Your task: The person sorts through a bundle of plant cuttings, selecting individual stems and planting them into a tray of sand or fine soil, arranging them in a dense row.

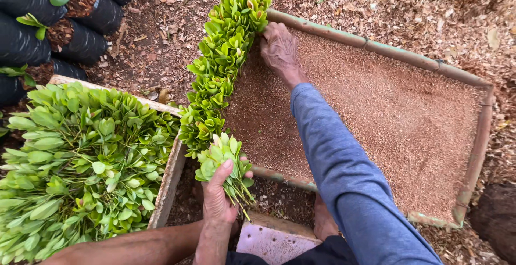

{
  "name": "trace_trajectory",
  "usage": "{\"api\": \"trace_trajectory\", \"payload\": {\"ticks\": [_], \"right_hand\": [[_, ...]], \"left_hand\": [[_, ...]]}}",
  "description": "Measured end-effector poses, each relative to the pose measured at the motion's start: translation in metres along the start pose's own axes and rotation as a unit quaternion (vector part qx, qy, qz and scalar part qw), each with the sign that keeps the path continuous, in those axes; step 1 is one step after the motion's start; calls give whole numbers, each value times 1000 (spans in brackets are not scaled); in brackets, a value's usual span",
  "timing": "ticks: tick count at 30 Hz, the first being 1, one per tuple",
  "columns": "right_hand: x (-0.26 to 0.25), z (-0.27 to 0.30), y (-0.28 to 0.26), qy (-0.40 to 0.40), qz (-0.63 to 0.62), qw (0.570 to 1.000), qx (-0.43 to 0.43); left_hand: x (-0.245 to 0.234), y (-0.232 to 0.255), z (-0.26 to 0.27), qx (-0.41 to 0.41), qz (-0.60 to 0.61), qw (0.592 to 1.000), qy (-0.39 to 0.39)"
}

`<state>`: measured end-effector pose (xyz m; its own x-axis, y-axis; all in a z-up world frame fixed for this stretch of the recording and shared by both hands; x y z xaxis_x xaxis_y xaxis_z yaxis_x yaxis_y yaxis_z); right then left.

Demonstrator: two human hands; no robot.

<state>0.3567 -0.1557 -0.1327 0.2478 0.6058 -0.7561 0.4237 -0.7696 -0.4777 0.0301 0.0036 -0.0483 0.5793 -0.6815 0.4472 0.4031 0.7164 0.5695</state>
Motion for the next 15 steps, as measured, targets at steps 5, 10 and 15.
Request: {"api": "trace_trajectory", "payload": {"ticks": [5, 10, 15], "right_hand": [[10, 0, 0, -50, -2, 998, 29], [-103, 26, -95, 29, -216, 976, 23], [-186, 111, -207, -225, -391, 890, 64]], "left_hand": [[14, 7, 2, -5, 16, 1000, 10], [21, 24, 8, 52, 51, 997, -14], [6, 19, -8, 125, -38, 991, 21]]}}
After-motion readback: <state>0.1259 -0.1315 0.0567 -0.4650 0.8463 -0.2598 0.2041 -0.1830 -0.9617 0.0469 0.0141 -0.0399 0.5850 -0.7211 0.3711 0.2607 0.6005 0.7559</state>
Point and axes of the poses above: each hand's wrist, its own z-axis away from the middle knuckle, its own x-axis out of the palm, y = z × x, the point moved 5 cm from there along -z, towards the middle knuckle, and after that the axes turned 8 degrees about -z, right-handed, at the moved point
